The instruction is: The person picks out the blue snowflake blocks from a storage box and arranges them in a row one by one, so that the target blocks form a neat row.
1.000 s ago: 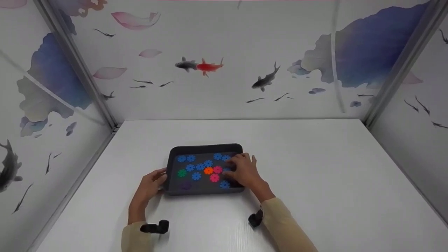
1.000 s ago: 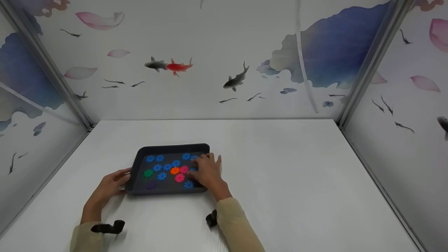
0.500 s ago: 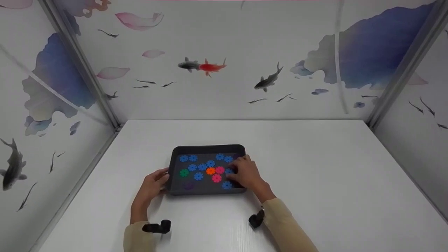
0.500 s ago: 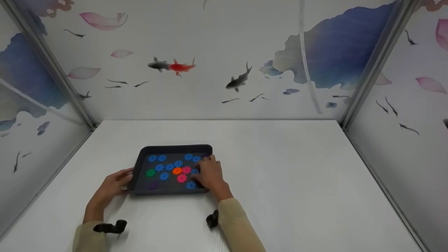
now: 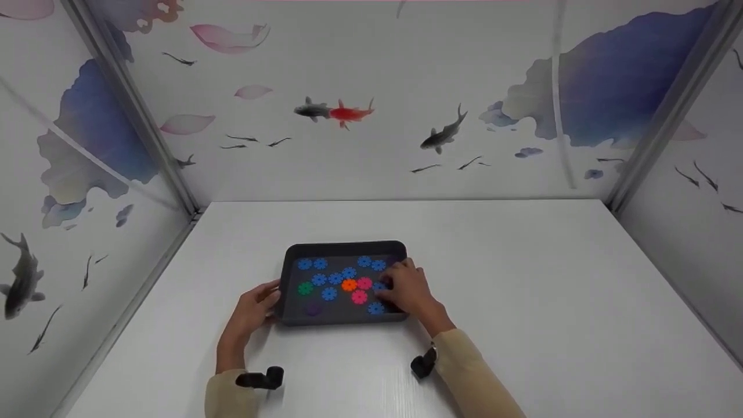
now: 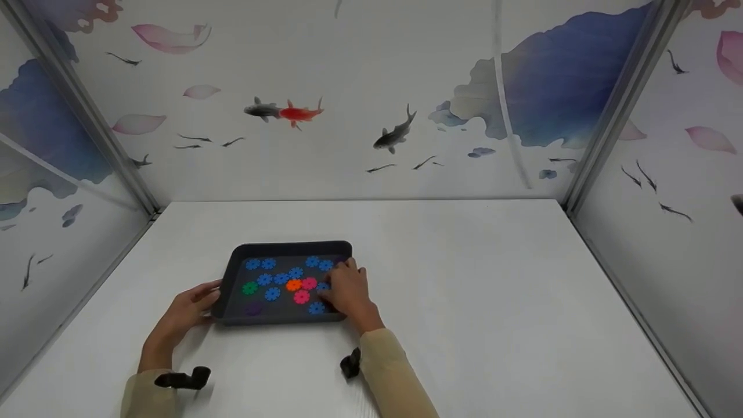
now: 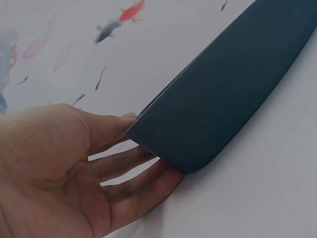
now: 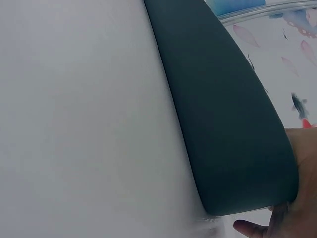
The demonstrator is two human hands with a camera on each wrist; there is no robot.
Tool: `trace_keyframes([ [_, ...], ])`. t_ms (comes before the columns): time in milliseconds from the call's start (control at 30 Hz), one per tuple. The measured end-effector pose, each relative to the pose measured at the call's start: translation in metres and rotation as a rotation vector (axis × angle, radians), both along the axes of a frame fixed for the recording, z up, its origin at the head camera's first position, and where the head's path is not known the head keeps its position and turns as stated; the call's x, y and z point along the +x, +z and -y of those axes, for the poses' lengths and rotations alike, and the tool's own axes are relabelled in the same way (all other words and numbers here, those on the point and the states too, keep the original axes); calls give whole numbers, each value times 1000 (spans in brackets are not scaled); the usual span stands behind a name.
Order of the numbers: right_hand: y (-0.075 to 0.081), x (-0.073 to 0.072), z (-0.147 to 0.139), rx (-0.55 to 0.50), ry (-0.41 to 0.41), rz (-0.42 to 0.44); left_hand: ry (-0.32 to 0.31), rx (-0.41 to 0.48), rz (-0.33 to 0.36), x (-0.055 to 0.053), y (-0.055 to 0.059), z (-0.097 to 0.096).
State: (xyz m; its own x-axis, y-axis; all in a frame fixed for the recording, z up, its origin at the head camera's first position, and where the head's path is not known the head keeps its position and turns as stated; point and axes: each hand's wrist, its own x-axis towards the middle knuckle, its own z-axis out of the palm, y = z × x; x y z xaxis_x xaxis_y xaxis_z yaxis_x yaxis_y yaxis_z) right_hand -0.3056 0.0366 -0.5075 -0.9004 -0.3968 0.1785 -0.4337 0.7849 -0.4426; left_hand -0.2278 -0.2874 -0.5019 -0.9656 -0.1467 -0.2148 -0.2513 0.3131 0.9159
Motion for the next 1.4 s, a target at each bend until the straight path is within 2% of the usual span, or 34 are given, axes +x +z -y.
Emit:
trace_keyframes([
  [167, 1, -1, 3, 21, -21, 2, 0, -21, 3, 0, 1, 0],
  [433, 0, 1, 4, 42, -62, 67, -17, 1, -4, 4, -3, -2],
  [567, 0, 0, 5, 41, -69, 67, -15, 15, -8, 3, -4, -2],
  [933, 1, -1, 6, 19, -54, 33, -8, 19, -18, 2, -2, 1],
  [1167, 1, -1, 5, -12, -39, -56, -17, 4, -40, 1, -3, 1],
  [1400, 10, -2, 1, -52, -59, -73, 4, 7, -31, 1, -4, 2],
])
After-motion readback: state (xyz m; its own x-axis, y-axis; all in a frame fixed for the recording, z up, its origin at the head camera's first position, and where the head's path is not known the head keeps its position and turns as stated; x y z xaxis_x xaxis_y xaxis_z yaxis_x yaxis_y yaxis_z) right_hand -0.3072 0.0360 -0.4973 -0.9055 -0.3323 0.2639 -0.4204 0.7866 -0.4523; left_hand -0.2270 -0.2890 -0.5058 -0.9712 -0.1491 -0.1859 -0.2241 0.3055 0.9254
